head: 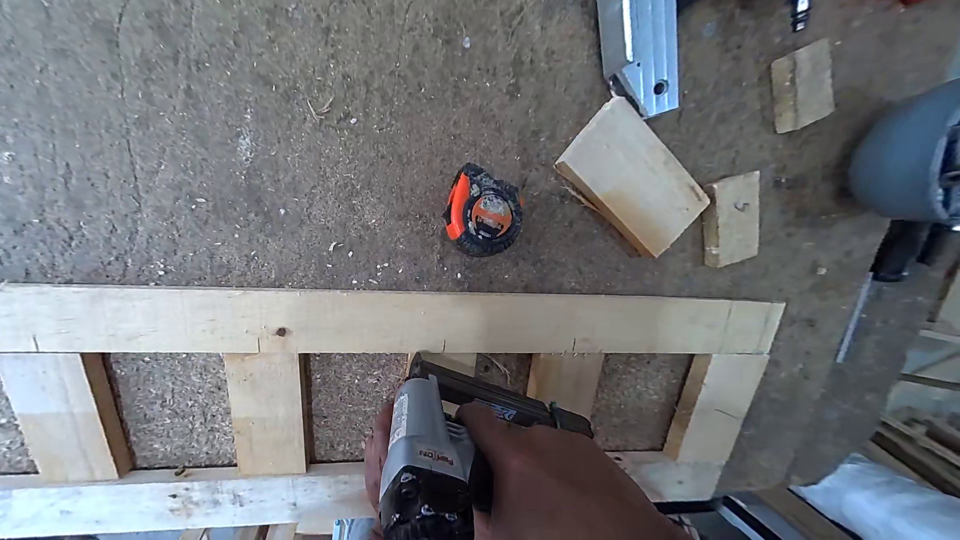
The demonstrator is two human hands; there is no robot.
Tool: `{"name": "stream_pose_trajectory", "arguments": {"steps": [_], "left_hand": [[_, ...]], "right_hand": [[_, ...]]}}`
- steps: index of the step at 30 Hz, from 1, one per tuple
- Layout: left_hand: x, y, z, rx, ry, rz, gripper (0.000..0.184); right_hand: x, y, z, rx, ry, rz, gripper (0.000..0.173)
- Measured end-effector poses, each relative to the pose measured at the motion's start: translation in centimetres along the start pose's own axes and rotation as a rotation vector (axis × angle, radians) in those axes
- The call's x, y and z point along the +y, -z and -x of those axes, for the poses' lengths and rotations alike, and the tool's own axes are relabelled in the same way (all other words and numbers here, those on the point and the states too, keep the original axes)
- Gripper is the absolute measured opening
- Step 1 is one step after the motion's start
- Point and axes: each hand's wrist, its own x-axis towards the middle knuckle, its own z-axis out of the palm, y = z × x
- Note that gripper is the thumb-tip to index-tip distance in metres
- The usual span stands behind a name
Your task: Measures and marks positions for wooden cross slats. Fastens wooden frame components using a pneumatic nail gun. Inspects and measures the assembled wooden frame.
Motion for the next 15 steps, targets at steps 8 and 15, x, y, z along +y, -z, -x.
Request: {"name": "stream_pose_trajectory", "arguments": {"steps": [8,15], "left_hand": [[-0.6,-0.5,0.1,0.021,0.041,0.032,0.056],[0.0,-0.4,0.2,0.093,-0.043,0.026,0.061]], "right_hand": [[0.3,0.6,-0.4,-0.03,-0.006,-0.011,0.053],[0.3,0.9,-0.6,-0.068,-0.034,-0.034,0.052]]}}
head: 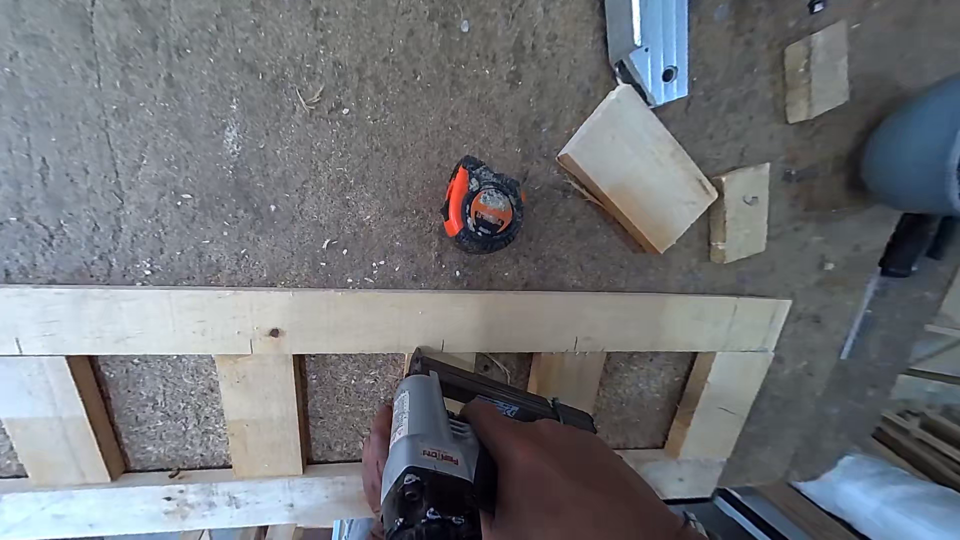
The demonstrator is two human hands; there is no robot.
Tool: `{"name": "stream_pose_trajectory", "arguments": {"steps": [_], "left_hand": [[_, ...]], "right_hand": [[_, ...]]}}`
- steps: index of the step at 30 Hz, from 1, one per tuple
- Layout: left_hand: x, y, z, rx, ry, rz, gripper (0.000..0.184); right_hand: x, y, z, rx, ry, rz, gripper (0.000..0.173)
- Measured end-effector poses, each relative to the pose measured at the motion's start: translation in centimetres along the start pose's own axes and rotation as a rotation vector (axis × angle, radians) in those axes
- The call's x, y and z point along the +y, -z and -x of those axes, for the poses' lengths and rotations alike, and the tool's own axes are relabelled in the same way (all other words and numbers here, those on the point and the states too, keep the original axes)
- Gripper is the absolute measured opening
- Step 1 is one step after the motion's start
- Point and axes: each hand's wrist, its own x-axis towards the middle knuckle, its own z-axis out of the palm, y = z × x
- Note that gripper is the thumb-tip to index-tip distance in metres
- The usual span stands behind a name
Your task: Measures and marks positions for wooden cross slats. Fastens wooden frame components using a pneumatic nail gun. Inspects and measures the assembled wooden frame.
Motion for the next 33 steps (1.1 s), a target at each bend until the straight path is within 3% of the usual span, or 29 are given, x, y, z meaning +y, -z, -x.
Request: {"name": "stream_pose_trajectory", "arguments": {"steps": [6,14,17,20,23,26,30,33], "left_hand": [[-0.3,0.0,0.2,-0.06,0.093,0.018,0.061],[-0.3,0.0,0.0,-0.055,0.042,-0.022,0.063],[-0.3,0.1,-0.1,-0.069,0.061,-0.005,0.061],[1.2,0.1,-1.0,0.044,-0.075,-0.2,0.055],[1.6,-0.2,-1.1,0.128,-0.216,-0.4,0.063],[2.0,0.0,-1.3,0.119,-0.203,-0.411,0.061],[1.7,-0.1,-1.3,0.136,-0.211,-0.383,0.062],[1.5,0.0,-1.2,0.124,-0.213,-0.358,0.059]], "right_hand": [[-0.5,0.2,0.0,-0.067,-0.061,-0.02,0.056],[-0.4,0.4,0.0,-0.073,-0.068,-0.021,0.049],[-0.4,0.3,0.2,-0.059,-0.071,-0.03,0.055],[0.1,0.2,0.4,-0.062,-0.079,-0.04,0.061],[0.6,0.3,0.4,-0.059,-0.072,-0.032,0.061],[0.7,0.4,0.5,-0.067,-0.085,-0.046,0.056],[0.9,0.1,0.6,-0.046,-0.078,-0.078,0.064],[1.0,0.1,0.7,-0.036,-0.076,-0.067,0.054]]}}
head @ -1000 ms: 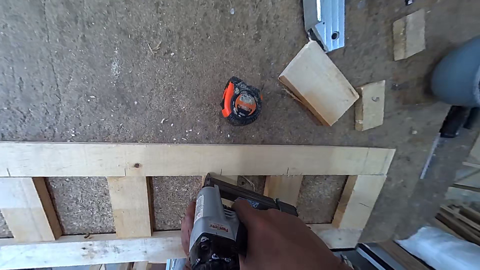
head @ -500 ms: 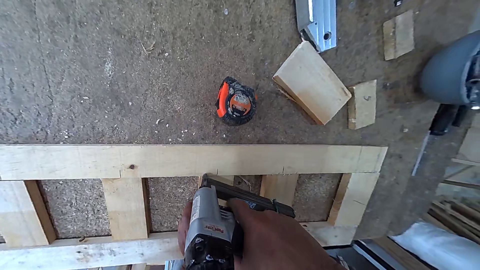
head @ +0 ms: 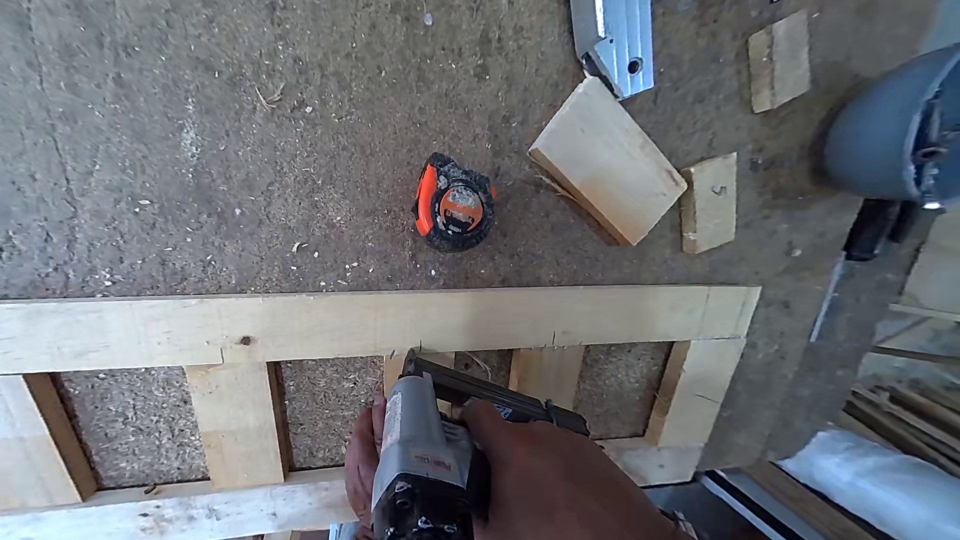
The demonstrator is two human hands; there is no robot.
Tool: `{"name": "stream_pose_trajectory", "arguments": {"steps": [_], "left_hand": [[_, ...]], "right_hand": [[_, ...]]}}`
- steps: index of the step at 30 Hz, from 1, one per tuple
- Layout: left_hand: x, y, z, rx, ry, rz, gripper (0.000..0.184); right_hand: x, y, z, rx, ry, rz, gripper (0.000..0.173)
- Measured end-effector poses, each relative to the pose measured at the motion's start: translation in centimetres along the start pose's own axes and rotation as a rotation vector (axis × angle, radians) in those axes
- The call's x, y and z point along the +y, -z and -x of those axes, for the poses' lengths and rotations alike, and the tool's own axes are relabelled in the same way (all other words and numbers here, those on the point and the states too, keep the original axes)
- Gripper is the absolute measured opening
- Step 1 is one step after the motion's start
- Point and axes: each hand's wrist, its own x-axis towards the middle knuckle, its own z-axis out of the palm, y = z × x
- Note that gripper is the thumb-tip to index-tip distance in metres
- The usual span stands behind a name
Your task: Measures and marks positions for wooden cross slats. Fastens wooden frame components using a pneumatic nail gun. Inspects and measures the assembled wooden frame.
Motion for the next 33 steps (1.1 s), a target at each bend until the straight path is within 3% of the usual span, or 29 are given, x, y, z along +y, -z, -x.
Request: {"name": "stream_pose_trajectory", "arguments": {"steps": [5,10,14,17,19,21,23,25,29,31,33], "left_hand": [[0.7,0.4,-0.6,0.046,-0.02,-0.028,0.057],[8.1,7.2,-7.9,-0.065,-0.02,-0.033,0.035],[5.7,4.7,-5.7,0.063,-0.111,-0.09,0.052],[5.5,4.4,-5.4,0.083,-0.126,-0.122,0.052],[5.6,4.4,-5.4,0.1,-0.128,-0.131,0.054],[6.0,4.8,-5.7,0.077,-0.116,-0.114,0.054],[6.1,4.8,-5.6,0.029,-0.083,-0.125,0.055],[6.5,5.3,-5.7,-0.104,0.021,-0.069,0.053],[3.9,2.4,-3.1,0.101,-0.053,-0.096,0.055],[3.9,2.3,-3.0,0.112,-0.061,-0.103,0.055],[4.0,2.5,-3.2,0.114,-0.067,-0.111,0.057]], "right_hand": [[0.1,0.0,0.1,-0.022,-0.011,-0.022,0.065],[0.5,0.4,0.2,-0.036,-0.029,-0.02,0.064],[1.0,0.4,0.3,-0.027,-0.042,-0.031,0.059],[1.3,0.2,0.4,-0.014,-0.028,-0.033,0.066],[1.4,0.3,0.4,-0.014,-0.032,-0.034,0.061],[1.6,0.2,0.4,0.003,-0.027,-0.033,0.058],[1.7,0.0,0.4,0.0,-0.029,-0.032,0.068],[2.0,0.0,0.5,-0.005,-0.043,-0.043,0.071],[2.6,-0.1,0.6,-0.007,-0.052,-0.049,0.064],[2.6,-0.2,0.7,-0.002,-0.054,-0.058,0.063],[2.7,-0.4,0.7,0.006,-0.046,-0.068,0.071]]}}
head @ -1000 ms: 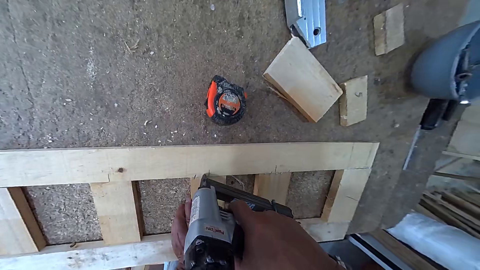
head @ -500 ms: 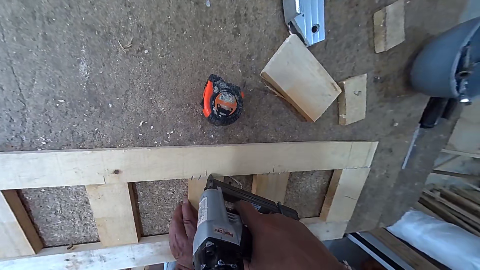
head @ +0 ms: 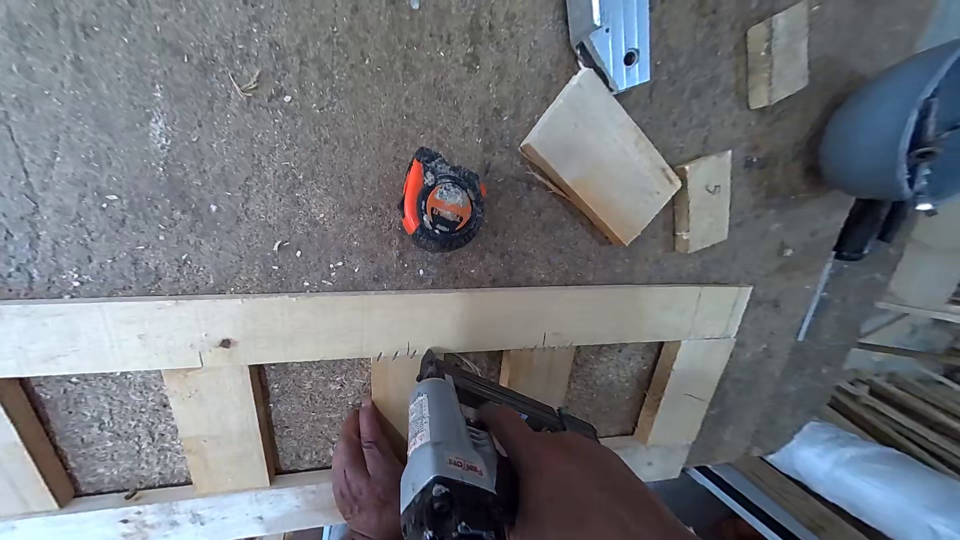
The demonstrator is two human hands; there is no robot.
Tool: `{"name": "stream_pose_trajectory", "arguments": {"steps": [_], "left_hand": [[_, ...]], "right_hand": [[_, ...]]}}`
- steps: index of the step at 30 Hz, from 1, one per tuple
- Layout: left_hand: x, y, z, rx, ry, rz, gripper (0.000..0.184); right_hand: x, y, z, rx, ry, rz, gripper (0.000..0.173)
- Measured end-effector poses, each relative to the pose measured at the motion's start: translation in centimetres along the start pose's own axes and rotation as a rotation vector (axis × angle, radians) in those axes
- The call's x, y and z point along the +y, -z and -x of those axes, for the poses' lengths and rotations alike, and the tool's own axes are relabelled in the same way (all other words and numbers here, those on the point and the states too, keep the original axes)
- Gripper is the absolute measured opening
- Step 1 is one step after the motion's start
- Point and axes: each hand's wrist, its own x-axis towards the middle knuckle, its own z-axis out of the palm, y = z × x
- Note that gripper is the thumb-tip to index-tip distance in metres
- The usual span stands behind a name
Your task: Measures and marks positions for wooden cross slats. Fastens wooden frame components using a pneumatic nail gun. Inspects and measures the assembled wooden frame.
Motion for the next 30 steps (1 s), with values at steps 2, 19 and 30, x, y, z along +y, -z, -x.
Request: {"name": "stream_pose_trajectory", "arguments": {"steps": [2,19,30], "left_hand": [[0.0,0.0,0.0,-0.008,0.0,-0.007,0.061],[-0.2,-0.1,-0.1,-0.059,0.024,0.06,0.085],[-7.7,3.4,-0.6,-0.175,-0.23,0.174,0.031]], "right_hand": [[0.3,-0.1,0.0,0.014,0.013,0.0,0.077],[5.2,-3.4,3.3,-0.117,-0.033,0.069,0.058],[3.4,-10.2,1.1,-0.147,0.226,0.072,0.054]]}}
